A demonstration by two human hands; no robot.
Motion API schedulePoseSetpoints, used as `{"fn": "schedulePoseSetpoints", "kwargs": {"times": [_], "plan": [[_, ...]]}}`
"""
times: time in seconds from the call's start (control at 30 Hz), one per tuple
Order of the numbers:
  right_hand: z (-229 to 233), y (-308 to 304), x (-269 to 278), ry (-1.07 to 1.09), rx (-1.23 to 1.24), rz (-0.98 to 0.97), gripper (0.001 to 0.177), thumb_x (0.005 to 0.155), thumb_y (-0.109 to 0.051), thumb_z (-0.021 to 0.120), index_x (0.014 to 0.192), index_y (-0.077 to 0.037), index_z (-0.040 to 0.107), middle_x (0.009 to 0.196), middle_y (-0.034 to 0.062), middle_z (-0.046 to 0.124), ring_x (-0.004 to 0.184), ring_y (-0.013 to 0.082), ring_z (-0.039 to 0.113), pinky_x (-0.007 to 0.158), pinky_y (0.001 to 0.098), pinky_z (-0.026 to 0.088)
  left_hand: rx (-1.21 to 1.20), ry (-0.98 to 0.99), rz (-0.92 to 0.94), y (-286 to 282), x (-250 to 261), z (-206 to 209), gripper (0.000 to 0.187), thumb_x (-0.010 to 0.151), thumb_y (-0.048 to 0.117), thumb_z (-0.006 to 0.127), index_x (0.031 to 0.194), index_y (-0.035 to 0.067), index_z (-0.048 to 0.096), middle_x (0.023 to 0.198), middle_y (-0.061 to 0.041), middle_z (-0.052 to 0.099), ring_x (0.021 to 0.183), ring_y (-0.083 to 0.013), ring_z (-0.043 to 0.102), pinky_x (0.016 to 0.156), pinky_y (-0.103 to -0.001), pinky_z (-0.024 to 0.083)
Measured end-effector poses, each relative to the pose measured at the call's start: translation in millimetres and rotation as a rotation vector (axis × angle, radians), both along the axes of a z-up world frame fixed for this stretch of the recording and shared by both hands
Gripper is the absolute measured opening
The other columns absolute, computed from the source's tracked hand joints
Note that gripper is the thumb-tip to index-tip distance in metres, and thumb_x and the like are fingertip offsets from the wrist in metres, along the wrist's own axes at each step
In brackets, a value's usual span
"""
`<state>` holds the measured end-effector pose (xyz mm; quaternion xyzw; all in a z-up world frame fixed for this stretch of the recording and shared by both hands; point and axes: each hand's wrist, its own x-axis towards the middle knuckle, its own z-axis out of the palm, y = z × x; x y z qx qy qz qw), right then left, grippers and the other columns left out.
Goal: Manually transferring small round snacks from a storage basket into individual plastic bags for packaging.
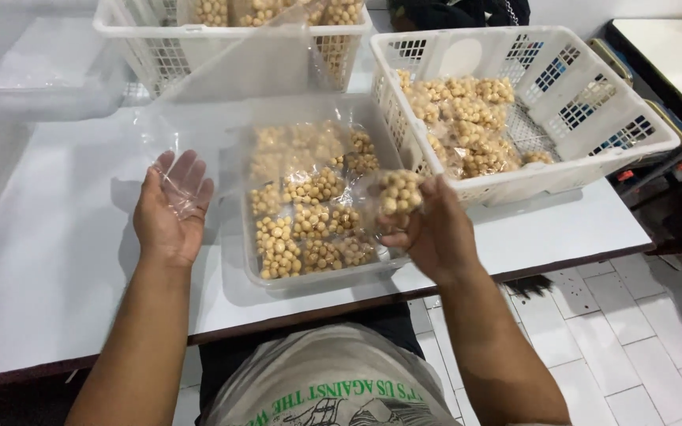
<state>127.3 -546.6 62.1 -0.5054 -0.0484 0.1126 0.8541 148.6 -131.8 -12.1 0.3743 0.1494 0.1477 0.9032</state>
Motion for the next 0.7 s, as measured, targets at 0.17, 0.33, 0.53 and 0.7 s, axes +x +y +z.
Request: {"fn": "schedulePoseSetpoints", "kwargs": {"times": [0.17, 0.33, 0.53, 0.7], "plan": [[1.6, 24.0, -4.4, -0.212, 0.016, -0.099, 0.070, 0.112, -0.019, 0.071, 0.175, -0.011, 0.042, 0.146, 0.0096, 0.070, 0.119, 0.0179, 0.073, 0.083, 0.0213, 0.063, 0.056, 0.001, -0.031, -2.6, -1.8, 2.5, 0.037, 0.124, 0.047, 0.045, 0.147, 0.028, 0.067, 0.153, 0.000, 0.085, 0.132, -0.0163, 0.085, 0.109, -0.038, 0.072], [37.5, 3.8, -1.8, -0.727, -0.374, -0.350, 0.065, 0.105, -0.010, 0.091, 0.155, -0.003, 0.050, 0.145, 0.0241, 0.074, 0.133, 0.0345, 0.076, 0.110, 0.0428, 0.071, 0.071, -0.038, -0.050, -3.1, -2.8, -3.0, 0.037, 0.122, 0.050, 0.051, 0.146, 0.029, 0.069, 0.151, -0.001, 0.085, 0.133, -0.0187, 0.084, 0.110, -0.041, 0.072], [77.9, -1.7, -10.1, -0.692, -0.484, -0.291, 0.048, 0.111, -0.001, 0.083, 0.154, 0.002, 0.062, 0.128, 0.0187, 0.081, 0.095, 0.0176, 0.079, 0.082, 0.0287, 0.068, 0.095, -0.066, -0.119, -9.4, -5.5, -0.4, 0.039, 0.123, 0.052, 0.052, 0.149, 0.029, 0.069, 0.148, -0.002, 0.085, 0.131, -0.0206, 0.084, 0.108, -0.042, 0.071], [67.5, -0.7, -5.2, -0.628, -0.487, -0.234, 0.033, 0.109, 0.004, 0.081, 0.137, 0.004, 0.064, 0.117, 0.0252, 0.080, 0.060, 0.0200, 0.075, 0.054, 0.0292, 0.063, 0.158, -0.103, -0.142, -19.6, -11.5, 4.0, 0.041, 0.124, 0.051, 0.050, 0.151, 0.027, 0.069, 0.150, -0.006, 0.084, 0.131, -0.0251, 0.084, 0.106, -0.046, 0.071]]}}
